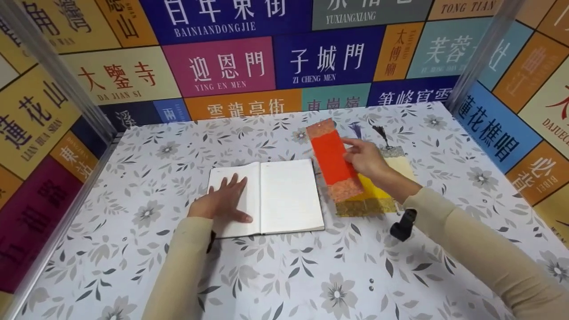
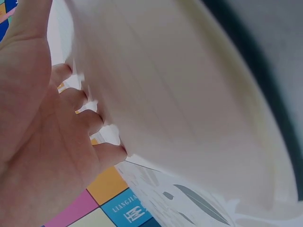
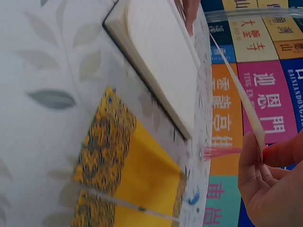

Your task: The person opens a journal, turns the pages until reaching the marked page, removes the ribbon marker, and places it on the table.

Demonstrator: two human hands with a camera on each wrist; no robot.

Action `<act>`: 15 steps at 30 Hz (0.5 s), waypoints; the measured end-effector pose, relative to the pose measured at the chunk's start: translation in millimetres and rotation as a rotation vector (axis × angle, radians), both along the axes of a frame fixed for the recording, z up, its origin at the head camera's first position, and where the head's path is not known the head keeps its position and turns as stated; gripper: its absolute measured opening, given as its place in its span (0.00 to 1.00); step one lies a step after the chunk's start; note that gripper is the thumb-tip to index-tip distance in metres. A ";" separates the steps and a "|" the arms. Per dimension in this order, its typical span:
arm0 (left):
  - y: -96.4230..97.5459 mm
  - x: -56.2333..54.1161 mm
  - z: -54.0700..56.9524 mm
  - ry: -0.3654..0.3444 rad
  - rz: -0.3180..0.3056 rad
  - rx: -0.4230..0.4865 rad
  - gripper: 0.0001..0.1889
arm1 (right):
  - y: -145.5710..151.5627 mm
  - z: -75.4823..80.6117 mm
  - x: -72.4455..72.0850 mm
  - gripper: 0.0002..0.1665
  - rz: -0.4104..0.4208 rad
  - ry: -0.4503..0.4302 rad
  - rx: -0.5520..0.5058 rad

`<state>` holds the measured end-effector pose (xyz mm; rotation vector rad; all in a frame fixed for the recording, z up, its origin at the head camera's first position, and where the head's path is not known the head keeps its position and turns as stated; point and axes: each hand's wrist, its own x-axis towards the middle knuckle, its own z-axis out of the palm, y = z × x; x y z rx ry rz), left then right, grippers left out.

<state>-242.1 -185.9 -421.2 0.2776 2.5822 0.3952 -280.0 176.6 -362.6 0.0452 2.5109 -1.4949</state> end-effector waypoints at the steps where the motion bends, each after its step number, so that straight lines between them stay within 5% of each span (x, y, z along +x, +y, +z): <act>1: -1.1 -0.4 -0.1 -0.001 -0.002 0.000 0.63 | 7.4 3.2 -1.7 0.31 -0.014 0.018 0.020; 9: -4.5 -0.6 1.1 -0.017 0.005 0.007 0.63 | 59.9 23.9 -18.9 0.29 -0.159 0.071 0.006; 15: -3.0 -1.2 1.9 -0.010 0.005 0.013 0.63 | 94.1 44.3 -38.1 0.30 -0.271 -0.004 -0.012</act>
